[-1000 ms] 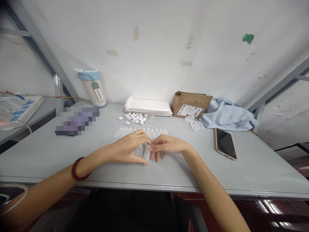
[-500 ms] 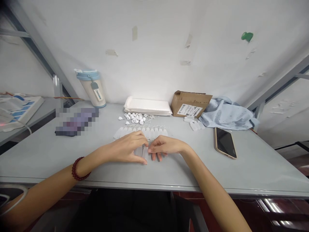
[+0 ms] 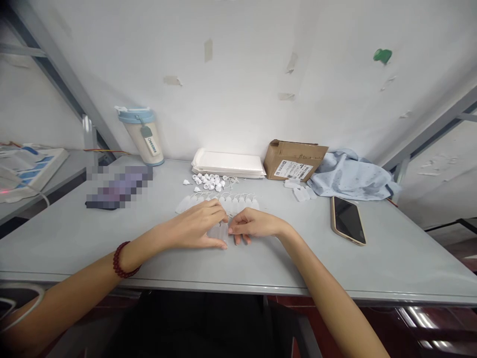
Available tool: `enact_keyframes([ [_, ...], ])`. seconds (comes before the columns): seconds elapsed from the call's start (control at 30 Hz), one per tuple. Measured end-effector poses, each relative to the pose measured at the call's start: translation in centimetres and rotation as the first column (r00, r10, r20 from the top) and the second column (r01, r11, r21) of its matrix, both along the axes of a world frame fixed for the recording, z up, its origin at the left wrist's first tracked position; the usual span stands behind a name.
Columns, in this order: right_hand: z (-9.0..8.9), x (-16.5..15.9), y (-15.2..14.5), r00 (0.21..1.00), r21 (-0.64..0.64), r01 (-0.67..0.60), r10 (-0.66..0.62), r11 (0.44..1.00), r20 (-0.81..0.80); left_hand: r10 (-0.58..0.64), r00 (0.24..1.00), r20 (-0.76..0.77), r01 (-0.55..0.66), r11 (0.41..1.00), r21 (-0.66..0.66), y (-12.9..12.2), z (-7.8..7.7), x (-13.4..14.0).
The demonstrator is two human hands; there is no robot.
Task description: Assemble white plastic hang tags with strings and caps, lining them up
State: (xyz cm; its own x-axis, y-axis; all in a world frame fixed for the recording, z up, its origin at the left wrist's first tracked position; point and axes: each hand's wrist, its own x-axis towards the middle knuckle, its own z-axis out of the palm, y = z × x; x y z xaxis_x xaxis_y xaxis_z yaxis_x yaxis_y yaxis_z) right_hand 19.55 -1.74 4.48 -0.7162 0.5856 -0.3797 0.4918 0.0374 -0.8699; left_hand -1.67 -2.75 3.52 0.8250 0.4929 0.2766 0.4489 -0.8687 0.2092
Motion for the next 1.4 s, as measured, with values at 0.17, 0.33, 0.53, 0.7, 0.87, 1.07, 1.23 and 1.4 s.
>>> enact_keyframes([
  [0.17,-0.06,-0.03,0.06,1.000,0.010,0.007,-0.007,1.000,0.006,0.004,1.000,-0.027,-0.003,1.000,0.020,0.02,-0.23,0.01],
  [0.33,0.02,-0.05,-0.01,1.000,0.029,0.007,-0.008,1.000,0.026,0.008,0.998,-0.065,-0.007,1.000,0.013,-0.10,-0.01,0.12],
  [0.53,-0.12,-0.08,0.00,1.000,0.036,0.009,-0.010,0.999,0.026,0.003,0.996,-0.085,-0.002,1.000,0.012,-0.29,0.29,0.14],
  [0.7,-0.30,-0.05,0.04,1.000,0.027,0.011,-0.012,1.000,0.024,0.012,0.995,-0.098,-0.012,1.000,0.007,-0.37,0.33,0.12],
  [0.87,-0.22,-0.11,-0.02,0.999,0.037,0.009,-0.011,0.999,0.032,0.015,0.996,-0.091,-0.017,1.000,-0.022,-0.46,0.46,0.10],
  [1.07,-0.09,-0.09,0.02,0.999,0.042,0.014,-0.016,0.999,0.031,0.011,0.995,-0.100,-0.013,1.000,-0.022,-0.47,0.46,0.11],
  [1.23,-0.25,-0.07,0.04,1.000,0.043,0.015,-0.016,0.999,0.022,0.007,0.994,-0.108,-0.010,1.000,-0.030,-0.55,0.61,0.17],
  [1.4,-0.01,0.24,0.07,1.000,0.030,0.009,-0.010,0.999,0.025,0.010,1.000,-0.029,-0.012,0.995,-0.094,-0.53,0.60,0.17],
])
